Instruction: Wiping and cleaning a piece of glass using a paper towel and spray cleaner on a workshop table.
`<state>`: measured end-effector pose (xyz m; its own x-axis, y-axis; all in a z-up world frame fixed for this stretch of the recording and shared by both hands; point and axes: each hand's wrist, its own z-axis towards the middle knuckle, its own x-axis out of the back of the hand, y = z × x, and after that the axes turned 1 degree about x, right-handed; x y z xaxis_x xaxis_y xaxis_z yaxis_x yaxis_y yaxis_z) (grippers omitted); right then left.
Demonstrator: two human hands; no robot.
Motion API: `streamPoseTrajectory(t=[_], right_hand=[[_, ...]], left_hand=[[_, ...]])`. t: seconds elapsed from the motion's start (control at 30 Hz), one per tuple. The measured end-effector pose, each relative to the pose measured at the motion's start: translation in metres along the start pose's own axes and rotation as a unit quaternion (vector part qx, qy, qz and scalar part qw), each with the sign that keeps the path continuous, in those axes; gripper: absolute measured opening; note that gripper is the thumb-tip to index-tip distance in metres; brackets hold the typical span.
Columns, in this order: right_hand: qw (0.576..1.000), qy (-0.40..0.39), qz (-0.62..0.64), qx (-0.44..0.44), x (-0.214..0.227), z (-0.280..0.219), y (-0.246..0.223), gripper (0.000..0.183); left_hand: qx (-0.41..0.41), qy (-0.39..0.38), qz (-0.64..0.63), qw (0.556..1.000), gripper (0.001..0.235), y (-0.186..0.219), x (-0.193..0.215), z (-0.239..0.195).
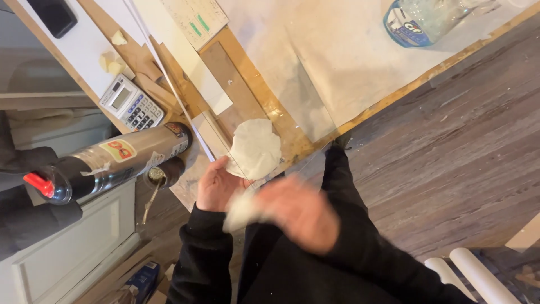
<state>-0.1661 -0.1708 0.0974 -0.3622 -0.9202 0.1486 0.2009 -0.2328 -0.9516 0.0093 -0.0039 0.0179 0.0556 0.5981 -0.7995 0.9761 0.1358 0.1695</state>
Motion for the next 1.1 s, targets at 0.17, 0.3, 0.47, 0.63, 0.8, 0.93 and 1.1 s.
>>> streamPoseTrajectory(t=[0.17, 0.3, 0.47, 0.63, 0.8, 0.93, 1.1], right_hand=[[0.928, 0.190, -0.218, -0.234, 0.074, -0.056, 0.193, 0.032], [0.925, 0.190, -0.233, -0.232, 0.050, -0.055, 0.184, 0.033], [0.979, 0.076, -0.161, -0.100, -0.046, 0.007, 0.010, 0.022], [0.969, 0.147, -0.071, -0.187, 0.020, 0.025, 0.074, 0.024], [0.932, 0.203, -0.221, -0.201, 0.066, 0.007, 0.219, 0.037], [0.949, 0.183, -0.112, -0.233, 0.016, 0.041, 0.145, 0.033], [0.993, 0.004, 0.001, -0.120, -0.040, 0.080, -0.002, 0.023]], left_hand=[[-0.057, 0.141, 0.053, 0.987, 0.044, -0.010, 0.008, 0.006], [-0.054, 0.152, 0.042, 0.986, 0.042, -0.008, -0.017, 0.007], [-0.041, 0.228, 0.016, 0.973, 0.032, 0.003, 0.116, 0.003], [-0.094, 0.190, 0.154, 0.965, 0.038, -0.006, 0.035, 0.002], [-0.054, 0.163, 0.060, 0.983, 0.047, -0.011, 0.030, 0.009], [-0.060, 0.166, 0.058, 0.983, 0.048, -0.015, 0.057, 0.011], [-0.044, 0.154, 0.059, 0.985, 0.048, -0.017, 0.041, 0.025]])
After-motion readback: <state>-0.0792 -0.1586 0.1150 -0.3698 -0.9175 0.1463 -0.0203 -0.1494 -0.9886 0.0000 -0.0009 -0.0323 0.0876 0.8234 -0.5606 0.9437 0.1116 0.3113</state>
